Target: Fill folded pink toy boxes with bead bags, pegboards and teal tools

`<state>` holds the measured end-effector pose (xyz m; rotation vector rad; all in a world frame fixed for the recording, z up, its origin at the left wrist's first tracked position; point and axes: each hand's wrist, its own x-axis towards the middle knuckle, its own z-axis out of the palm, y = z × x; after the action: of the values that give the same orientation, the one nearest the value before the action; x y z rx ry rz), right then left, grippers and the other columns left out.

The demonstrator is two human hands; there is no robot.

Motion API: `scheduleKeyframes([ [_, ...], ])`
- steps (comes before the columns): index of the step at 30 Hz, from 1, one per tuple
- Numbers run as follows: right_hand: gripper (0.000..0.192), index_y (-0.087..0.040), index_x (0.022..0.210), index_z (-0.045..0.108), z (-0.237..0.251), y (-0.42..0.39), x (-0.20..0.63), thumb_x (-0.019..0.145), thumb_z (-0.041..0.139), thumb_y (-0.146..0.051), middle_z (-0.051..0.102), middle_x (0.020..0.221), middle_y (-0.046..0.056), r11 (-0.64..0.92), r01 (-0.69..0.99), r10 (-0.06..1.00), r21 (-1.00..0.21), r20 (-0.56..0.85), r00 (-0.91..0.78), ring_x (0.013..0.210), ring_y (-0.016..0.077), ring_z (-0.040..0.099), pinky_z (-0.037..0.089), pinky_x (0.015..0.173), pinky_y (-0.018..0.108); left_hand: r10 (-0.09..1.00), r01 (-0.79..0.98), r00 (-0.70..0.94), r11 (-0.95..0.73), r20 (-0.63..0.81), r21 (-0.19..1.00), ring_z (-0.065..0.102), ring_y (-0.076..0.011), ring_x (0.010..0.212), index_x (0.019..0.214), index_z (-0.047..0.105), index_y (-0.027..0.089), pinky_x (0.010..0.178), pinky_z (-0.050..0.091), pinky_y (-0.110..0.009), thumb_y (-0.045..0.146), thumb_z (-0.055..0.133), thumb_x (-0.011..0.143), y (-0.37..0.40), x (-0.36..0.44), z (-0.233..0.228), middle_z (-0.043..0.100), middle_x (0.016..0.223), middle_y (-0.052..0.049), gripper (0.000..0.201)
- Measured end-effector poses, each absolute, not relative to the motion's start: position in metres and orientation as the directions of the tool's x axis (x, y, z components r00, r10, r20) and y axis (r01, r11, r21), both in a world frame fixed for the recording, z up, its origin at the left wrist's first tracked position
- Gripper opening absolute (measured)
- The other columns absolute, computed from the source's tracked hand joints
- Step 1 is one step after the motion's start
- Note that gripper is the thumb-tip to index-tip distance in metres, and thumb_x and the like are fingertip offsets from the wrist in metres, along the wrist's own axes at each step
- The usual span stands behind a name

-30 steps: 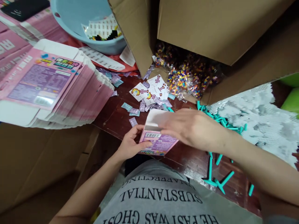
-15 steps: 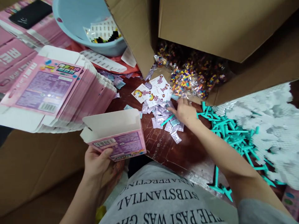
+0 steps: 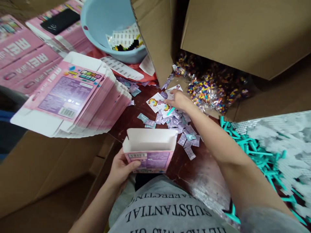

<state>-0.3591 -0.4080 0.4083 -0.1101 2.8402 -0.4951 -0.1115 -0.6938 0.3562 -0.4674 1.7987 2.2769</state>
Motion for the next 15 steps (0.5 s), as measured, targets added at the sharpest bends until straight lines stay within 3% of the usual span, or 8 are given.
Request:
scheduleKeyframes([
  [2,0.065,-0.013,0.131,0.071,0.41,-0.436,-0.381,0.089,0.077,-0.063,0.071,0.137,0.023,0.958,0.024,-0.074,-0.285,-0.328,-0.942,0.122,0.0371,0.07,0.055,0.101,0.045,0.007,-0.367,-0.927,-0.209,-0.374,0.906,0.081,-0.0289,0.087,0.082,0.071,0.019,0.077,0.068,-0.037,0.038,0.104,0.055,-0.694,-0.11,0.354,0.085,0.096,-0.009,0.046],
  [4,0.063,-0.012,0.123,0.075,0.409,-0.458,-0.394,0.084,0.084,-0.06,0.073,0.133,0.024,0.967,0.064,-0.041,-0.245,-0.4,-0.916,0.12,0.0376,0.071,0.056,0.099,0.046,0.007,-0.376,-0.924,-0.2,-0.383,0.905,0.081,-0.0308,0.092,0.083,0.07,0.019,0.079,0.068,-0.038,0.042,0.103,0.058,-0.696,-0.107,0.351,0.085,0.101,-0.01,0.047],
  [8,0.033,-0.016,0.114,0.08,0.411,-0.466,-0.395,0.093,0.078,-0.041,0.078,0.12,0.013,0.952,-0.021,-0.144,-0.306,-0.386,-0.911,0.109,0.0273,0.073,0.054,0.095,0.037,0.021,-0.364,-0.93,-0.178,-0.366,0.914,0.08,-0.033,0.099,0.1,0.074,0.02,0.082,0.067,-0.041,0.046,0.103,0.061,-0.702,-0.1,0.349,0.083,0.11,-0.012,0.055],
  [10,0.023,-0.018,0.105,0.08,0.426,-0.449,-0.383,0.098,0.07,-0.037,0.079,0.109,0.008,0.908,-0.137,-0.262,-0.397,-0.28,-0.924,0.102,0.0225,0.072,0.053,0.094,0.034,0.032,-0.326,-0.945,-0.176,-0.325,0.929,0.079,-0.0305,0.095,0.107,0.074,0.021,0.084,0.066,-0.041,0.043,0.104,0.06,-0.705,-0.098,0.351,0.082,0.105,-0.01,0.06],
  [12,0.02,-0.02,0.095,0.079,0.456,-0.425,-0.362,0.098,0.068,-0.036,0.078,0.103,0.006,0.814,-0.277,-0.369,-0.51,-0.087,-0.925,0.098,0.0219,0.07,0.053,0.094,0.036,0.029,-0.29,-0.957,-0.174,-0.289,0.941,0.078,-0.0276,0.093,0.11,0.074,0.023,0.087,0.065,-0.04,0.039,0.105,0.059,-0.705,-0.1,0.354,0.081,0.102,-0.008,0.062],
  [15,0.021,-0.025,0.086,0.074,0.517,-0.389,-0.314,0.097,0.07,-0.043,0.075,0.095,0.003,0.644,-0.417,-0.431,-0.641,0.146,-0.89,0.089,0.0215,0.067,0.054,0.086,0.038,0.006,-0.255,-0.967,-0.128,-0.256,0.959,0.076,-0.026,0.097,0.113,0.073,0.023,0.09,0.064,-0.039,0.038,0.102,0.065,-0.701,-0.11,0.363,0.08,0.106,-0.007,0.058],
])
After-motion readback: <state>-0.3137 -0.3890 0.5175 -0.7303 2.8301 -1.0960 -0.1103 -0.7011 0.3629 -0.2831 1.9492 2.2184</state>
